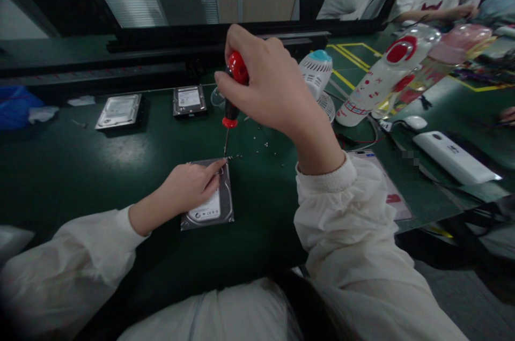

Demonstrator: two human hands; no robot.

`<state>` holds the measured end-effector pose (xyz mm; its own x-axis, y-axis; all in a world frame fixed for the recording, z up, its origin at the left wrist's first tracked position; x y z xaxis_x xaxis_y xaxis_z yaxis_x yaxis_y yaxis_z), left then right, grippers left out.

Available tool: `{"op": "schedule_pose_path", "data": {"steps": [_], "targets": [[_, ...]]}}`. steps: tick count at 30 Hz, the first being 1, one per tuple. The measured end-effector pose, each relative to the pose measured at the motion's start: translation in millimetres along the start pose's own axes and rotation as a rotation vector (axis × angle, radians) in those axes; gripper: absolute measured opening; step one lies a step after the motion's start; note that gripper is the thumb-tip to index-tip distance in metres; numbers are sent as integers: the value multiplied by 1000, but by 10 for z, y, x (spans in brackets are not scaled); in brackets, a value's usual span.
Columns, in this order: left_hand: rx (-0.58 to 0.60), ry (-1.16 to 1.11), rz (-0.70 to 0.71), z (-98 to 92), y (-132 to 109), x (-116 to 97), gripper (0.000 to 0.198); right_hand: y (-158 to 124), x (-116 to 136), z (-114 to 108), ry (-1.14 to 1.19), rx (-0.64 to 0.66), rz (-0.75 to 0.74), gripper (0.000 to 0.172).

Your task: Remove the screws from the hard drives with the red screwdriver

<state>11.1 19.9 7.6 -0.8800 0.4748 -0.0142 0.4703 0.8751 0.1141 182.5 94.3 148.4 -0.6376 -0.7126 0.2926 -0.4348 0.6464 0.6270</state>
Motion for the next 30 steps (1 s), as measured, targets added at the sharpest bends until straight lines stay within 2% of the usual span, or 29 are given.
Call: {"op": "schedule_pose_path", "data": {"steps": [16,19,24,30], "targets": [[-37,-79,-11,24,-55,32,48,8,-40,-63,-47,-45,-34,13],[-56,-111,-27,25,-79,31,44,6,-74,-96,-89,-12,-19,15],[-67,-152,-98,4,-70,51,36,-2,-189,-133,-128,132,16,19],[-118,-186,-237,-142,146,227,33,-26,-229,-184,-106,201,-22,27]]}}
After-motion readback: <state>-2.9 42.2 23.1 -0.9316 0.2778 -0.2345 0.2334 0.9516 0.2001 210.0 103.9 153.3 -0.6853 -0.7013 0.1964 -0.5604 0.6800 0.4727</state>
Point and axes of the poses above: each hand's wrist, its own y-axis towards the middle knuckle, its own z-axis out of the palm, x = y × z, the point moved 2 cm from there along y, towards the middle knuckle, and after that the axes turned 7 degrees about -x, right-handed, at the moved point
